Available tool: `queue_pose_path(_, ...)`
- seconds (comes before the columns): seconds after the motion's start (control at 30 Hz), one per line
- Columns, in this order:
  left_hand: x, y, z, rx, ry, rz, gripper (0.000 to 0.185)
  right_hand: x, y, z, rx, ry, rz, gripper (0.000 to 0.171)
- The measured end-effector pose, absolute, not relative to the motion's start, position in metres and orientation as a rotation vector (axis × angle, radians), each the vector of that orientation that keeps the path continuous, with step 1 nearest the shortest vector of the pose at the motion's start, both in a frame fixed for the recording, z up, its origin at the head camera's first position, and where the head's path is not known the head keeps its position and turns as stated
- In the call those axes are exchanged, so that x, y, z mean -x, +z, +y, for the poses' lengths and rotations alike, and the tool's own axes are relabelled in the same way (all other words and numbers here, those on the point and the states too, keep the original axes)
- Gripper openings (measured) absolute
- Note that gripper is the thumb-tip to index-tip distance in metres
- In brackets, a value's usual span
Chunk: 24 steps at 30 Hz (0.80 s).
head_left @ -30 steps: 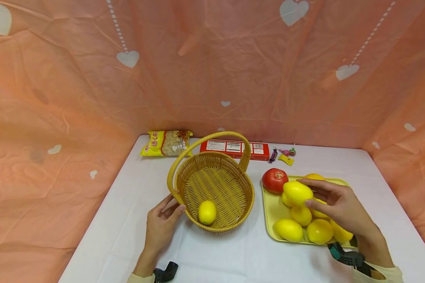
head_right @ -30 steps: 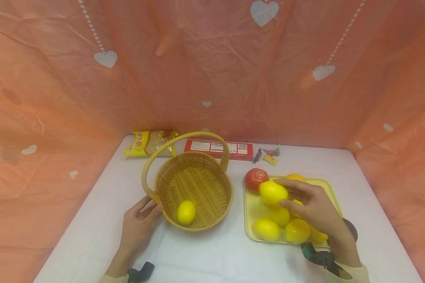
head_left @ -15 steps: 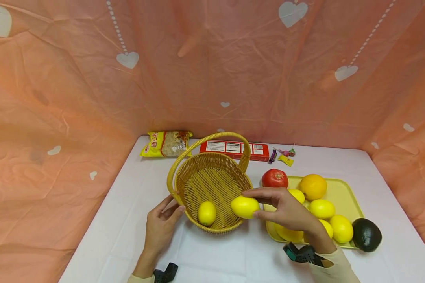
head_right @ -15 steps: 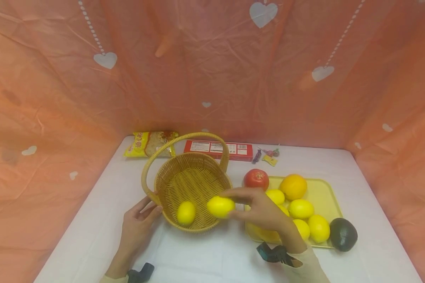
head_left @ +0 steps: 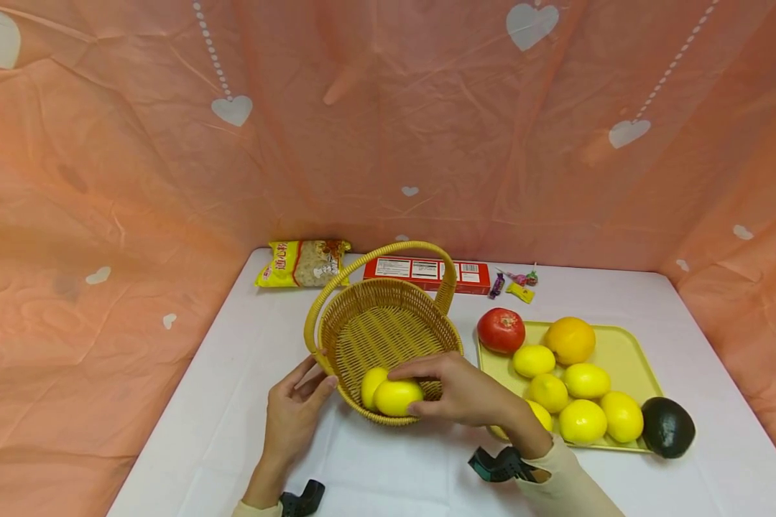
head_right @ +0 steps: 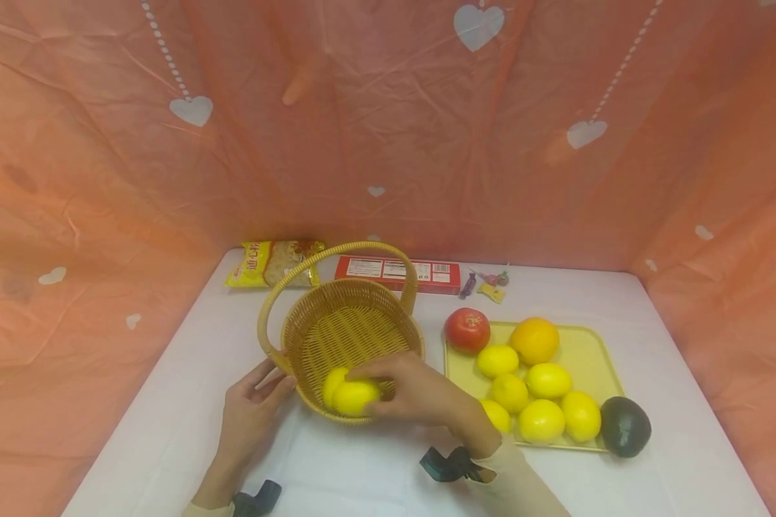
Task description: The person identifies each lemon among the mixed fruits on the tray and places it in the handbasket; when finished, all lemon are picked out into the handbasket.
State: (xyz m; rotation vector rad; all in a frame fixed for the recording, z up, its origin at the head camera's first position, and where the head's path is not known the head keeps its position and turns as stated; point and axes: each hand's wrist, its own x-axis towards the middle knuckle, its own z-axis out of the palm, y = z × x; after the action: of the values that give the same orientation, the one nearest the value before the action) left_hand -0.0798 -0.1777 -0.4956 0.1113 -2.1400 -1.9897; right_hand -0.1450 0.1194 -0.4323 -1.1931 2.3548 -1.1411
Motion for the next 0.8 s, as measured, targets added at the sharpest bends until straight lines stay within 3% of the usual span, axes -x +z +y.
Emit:
queue_pose_path(0.4, 0.08, -0.496, -0.177, -0.134, -1.973, -2.147, 0.061, 0.14, -0.427, 0.101, 1.19, -1.239, 2.377, 0.047)
queue_pose_path(0.8, 0.08, -0.497, -0.177, -0.126, -1.976, -2.153, 0.06, 0.137, -0.426, 0.167, 0.941, -1.546, 2.27, 0.045)
